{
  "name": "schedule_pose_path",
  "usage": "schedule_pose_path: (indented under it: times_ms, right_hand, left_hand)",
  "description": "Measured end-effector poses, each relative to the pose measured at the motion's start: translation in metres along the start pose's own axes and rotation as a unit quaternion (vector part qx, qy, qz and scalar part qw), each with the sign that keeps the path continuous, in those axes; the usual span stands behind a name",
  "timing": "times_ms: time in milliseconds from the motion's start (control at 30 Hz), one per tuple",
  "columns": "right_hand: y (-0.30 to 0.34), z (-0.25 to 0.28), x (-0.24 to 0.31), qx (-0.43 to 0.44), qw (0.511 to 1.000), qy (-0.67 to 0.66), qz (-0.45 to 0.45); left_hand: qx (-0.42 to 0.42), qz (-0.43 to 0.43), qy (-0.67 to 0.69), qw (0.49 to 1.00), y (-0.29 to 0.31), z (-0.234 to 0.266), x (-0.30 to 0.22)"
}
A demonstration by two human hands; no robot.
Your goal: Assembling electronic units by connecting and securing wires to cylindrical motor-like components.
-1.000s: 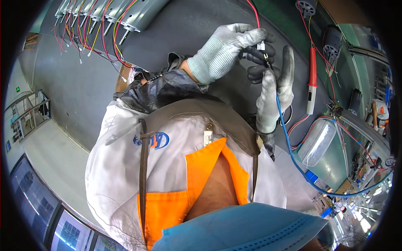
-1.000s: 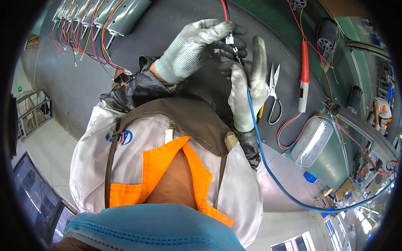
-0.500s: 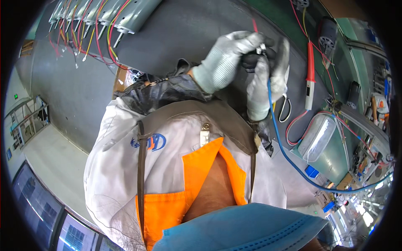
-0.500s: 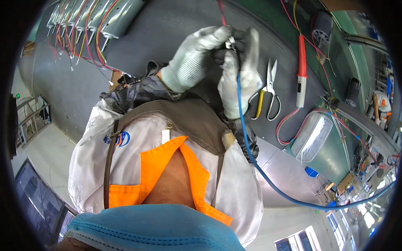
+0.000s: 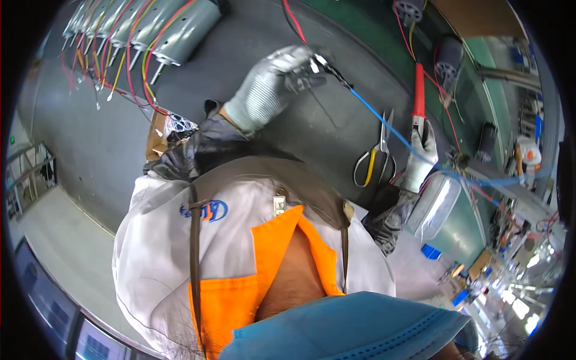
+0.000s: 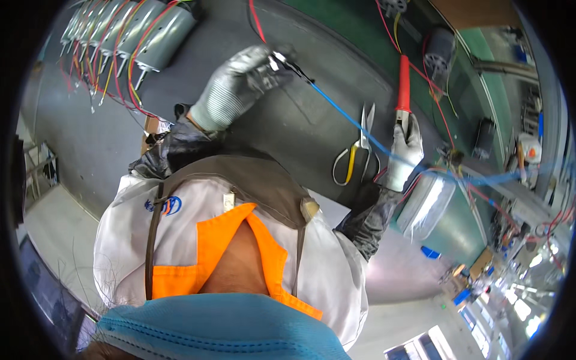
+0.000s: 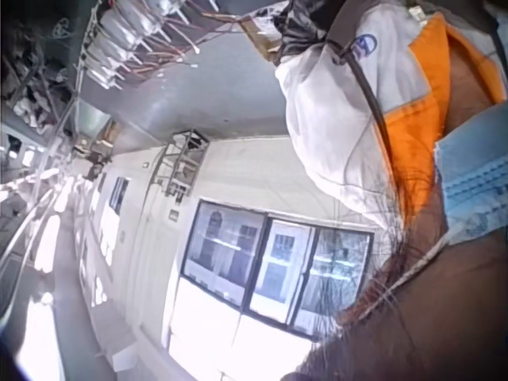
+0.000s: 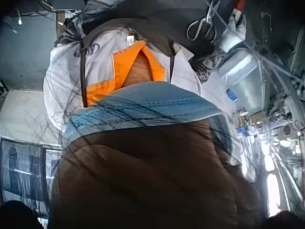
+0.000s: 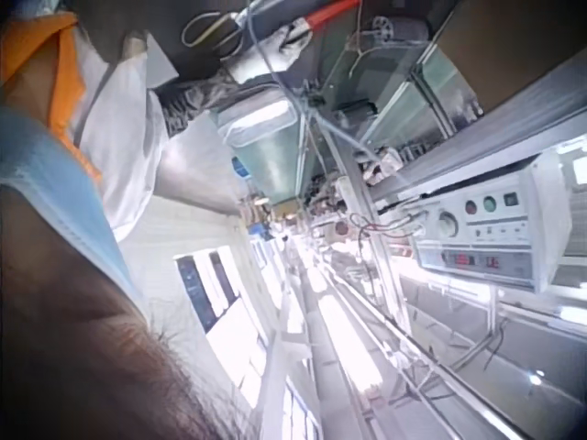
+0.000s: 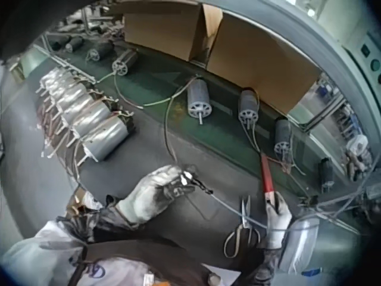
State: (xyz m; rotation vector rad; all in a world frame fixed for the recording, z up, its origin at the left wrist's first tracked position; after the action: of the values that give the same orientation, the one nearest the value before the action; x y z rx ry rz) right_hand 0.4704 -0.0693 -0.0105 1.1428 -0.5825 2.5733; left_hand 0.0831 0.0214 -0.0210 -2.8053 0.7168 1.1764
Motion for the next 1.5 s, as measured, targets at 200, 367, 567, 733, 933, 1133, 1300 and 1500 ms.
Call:
schedule_pose_path:
  times_ms: [200,367,567,733,933,1133,1300,1500]
  right_hand:
    - [-0.072,-0.090,0.087,0.171,0.946,-0.255,-0.106]
    - [-0.118,-0.131,0.087,0.304,0.929,-0.199,-0.078]
    - [-0.089,-0.116,0.110,0.179,0.979,-0.101,-0.014]
    - [-0.030,-0.034,0.045,0.086,0.995,-0.041,-0.018]
    - [0.033,0.017,0.086,0.042,0.971,0.230,0.054]
    - [0.075,-0.098,0.242,0.427,0.858,-0.197,0.208]
    - [0.036,-0.026,0.194,-0.013,0.894,-0.432,0.122]
    - [-0.037,-0.134,0.081,0.203,0.979,0.005,-0.032]
  left_hand:
    - [0.002,-0.022,0.019,1.000,0.006,-0.008,-0.002]
    - [0.012,-0.027,0.024,0.999,0.000,-0.015,-0.008]
    - [0.022,-0.015,0.030,0.999,-0.002,-0.020,0.000]
    - [-0.003,-0.009,0.013,1.000,0.004,0.010,0.008]
    - [0.045,0.030,0.011,0.998,-0.020,-0.005,0.021]
    - [0.019,-0.050,-0.389,0.919,-0.013,-0.003,-0.017]
    - [-0.300,-0.233,-0.446,0.810,-0.004,0.110,-0.157]
    - [-0.479,-0.414,-0.774,0.033,0.099,0.051,-0.280]
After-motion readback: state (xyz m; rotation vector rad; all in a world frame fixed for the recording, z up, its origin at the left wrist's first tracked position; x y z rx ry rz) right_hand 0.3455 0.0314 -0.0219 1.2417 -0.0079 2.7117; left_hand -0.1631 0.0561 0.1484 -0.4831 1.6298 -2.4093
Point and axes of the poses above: each hand's wrist, its own y-axis away from the middle knuckle, its own z-axis out of the back of the hand, x = y × z, the point moved 8 cm from there along -y, towards the middle knuckle, and after that the axes turned 7 degrees about -y, right-handed, at the moved point
